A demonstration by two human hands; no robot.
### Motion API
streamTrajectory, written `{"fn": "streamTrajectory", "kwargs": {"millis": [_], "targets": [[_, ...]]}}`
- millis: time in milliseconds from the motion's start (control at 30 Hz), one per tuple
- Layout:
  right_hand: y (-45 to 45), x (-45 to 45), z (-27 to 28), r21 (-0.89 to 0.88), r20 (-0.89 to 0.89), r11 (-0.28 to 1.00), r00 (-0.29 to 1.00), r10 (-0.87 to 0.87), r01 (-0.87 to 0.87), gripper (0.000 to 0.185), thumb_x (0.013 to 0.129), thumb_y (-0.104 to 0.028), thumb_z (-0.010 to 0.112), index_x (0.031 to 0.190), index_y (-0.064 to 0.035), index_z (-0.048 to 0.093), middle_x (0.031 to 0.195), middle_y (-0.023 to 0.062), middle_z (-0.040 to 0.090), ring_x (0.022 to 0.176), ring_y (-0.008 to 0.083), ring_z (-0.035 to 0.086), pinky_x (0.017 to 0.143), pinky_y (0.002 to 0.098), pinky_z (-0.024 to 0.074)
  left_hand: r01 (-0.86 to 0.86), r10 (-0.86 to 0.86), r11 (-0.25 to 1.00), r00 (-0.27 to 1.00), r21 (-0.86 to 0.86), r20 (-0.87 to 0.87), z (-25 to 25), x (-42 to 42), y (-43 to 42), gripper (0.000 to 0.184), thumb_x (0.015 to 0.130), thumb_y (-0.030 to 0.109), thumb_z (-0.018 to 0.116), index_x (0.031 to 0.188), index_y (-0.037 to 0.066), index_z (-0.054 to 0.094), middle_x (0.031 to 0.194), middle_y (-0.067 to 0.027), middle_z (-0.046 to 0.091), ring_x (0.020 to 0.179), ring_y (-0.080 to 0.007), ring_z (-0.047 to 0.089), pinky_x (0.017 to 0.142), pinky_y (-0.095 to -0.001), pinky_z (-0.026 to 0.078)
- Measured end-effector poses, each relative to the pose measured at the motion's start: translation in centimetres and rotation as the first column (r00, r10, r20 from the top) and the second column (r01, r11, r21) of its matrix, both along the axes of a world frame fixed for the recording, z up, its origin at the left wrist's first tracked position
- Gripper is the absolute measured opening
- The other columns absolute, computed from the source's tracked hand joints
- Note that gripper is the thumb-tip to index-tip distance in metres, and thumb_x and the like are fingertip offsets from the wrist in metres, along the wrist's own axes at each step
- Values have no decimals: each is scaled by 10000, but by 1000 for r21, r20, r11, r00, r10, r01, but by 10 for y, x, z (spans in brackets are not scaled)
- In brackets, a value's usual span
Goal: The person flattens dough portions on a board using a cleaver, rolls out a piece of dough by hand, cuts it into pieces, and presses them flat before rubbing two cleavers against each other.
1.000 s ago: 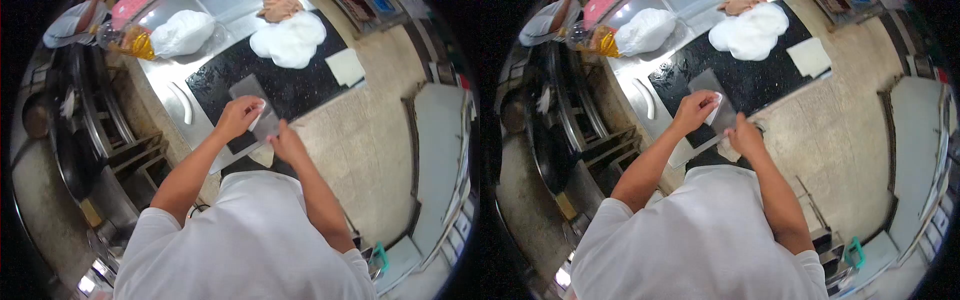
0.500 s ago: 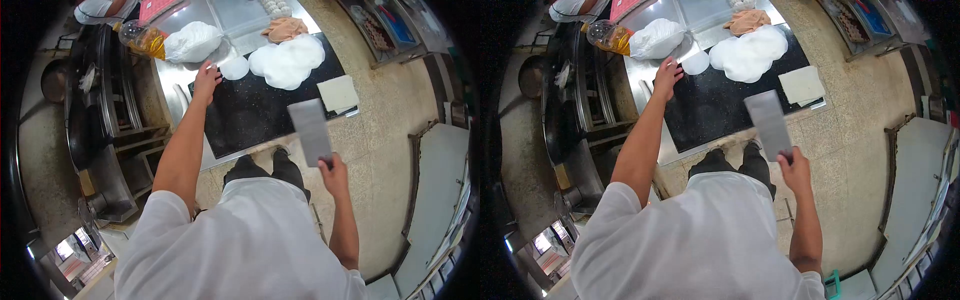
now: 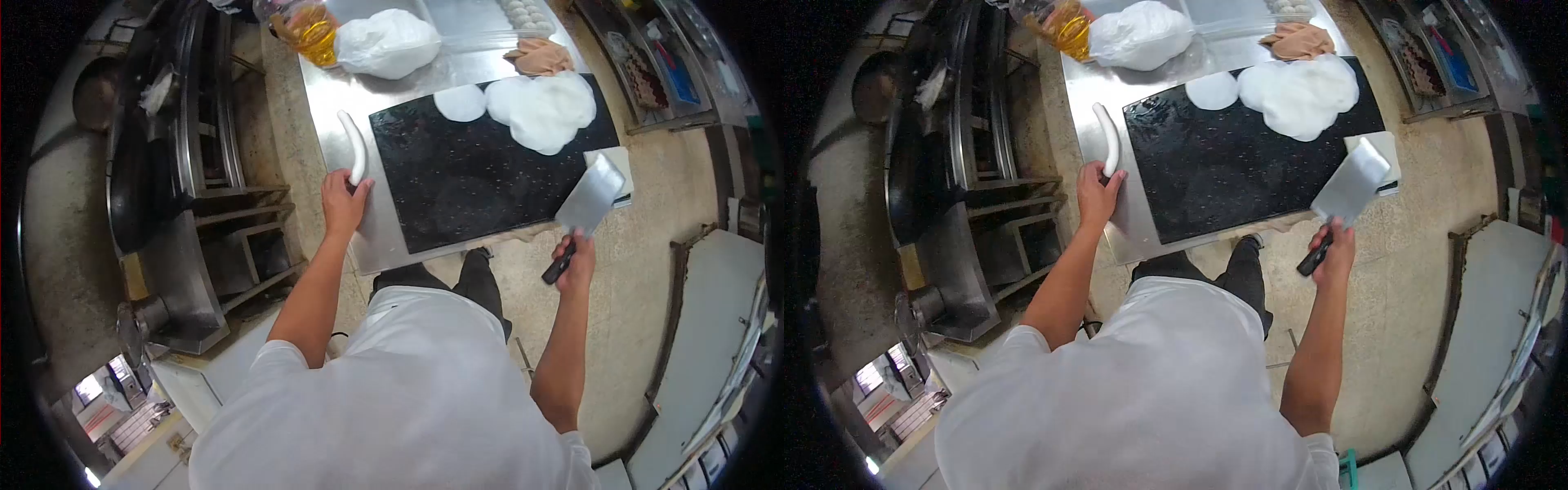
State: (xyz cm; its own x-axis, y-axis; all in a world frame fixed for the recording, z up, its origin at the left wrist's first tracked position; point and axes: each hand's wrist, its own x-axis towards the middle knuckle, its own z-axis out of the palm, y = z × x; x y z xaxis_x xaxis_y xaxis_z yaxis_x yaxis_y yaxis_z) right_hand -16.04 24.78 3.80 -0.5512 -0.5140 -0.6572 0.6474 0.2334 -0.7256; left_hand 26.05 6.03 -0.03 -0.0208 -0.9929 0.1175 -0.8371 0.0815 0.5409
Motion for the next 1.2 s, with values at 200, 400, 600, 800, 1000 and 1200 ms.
{"fn": "streamTrajectory", "kwargs": {"millis": [200,400,600,800,1000,1200], "targets": [[-2,166,62,330,-288,738,682,672,-588,126,1002,-180,570,1014,-62,530,691,50,540,579,178,604,502,351,487,132,-130,991,964,-10,-233,2,34,-24,285,836,182,806,1022,19,663,920,-127,641,799,-291,637,738,-395,522],[-87,291,69,674,-653,381,-270,708,-633,141,962,-120,521,1065,-23,513,918,246,681,765,461,677,693,548,548,380,-389,920,915,-99,-103,-7,75,-48,246,849,171,782,1020,33,671,922,-127,658,839,-304,656,746,-407,539],[-83,292,38,738,-496,214,-299,815,-640,194,951,-117,518,1108,-6,490,944,306,666,856,480,676,722,577,537,382,-370,924,906,22,-206,10,80,-52,232,869,150,754,1036,17,662,891,-133,647,796,-318,647,730,-380,538],[27,213,61,576,-431,391,139,891,-718,191,936,-175,637,1022,-20,563,845,250,683,798,456,672,690,522,508,471,-485,856,874,214,18,59,39,-35,342,931,302,661,733,28,709,924,-185,632,856,-356,620,743,-471,497],[111,122,101,385,-561,809,584,587,-444,290,981,-287,653,977,4,644,737,101,663,673,154,643,606,313,504,930,-877,352,287,108,386,28,-89,37,405,954,467,612,1195,153,696,1437,-132,533,1394,-390,410,1128,-644,294],[13,1,46,-81,-674,996,738,-35,-26,312,1054,-314,537,1045,-8,598,726,35,587,633,104,559,565,271,454,957,-945,217,155,195,287,27,-181,29,674,983,643,434,1558,292,411,1673,-98,238,1555,-388,132,1205,-686,52]]}}
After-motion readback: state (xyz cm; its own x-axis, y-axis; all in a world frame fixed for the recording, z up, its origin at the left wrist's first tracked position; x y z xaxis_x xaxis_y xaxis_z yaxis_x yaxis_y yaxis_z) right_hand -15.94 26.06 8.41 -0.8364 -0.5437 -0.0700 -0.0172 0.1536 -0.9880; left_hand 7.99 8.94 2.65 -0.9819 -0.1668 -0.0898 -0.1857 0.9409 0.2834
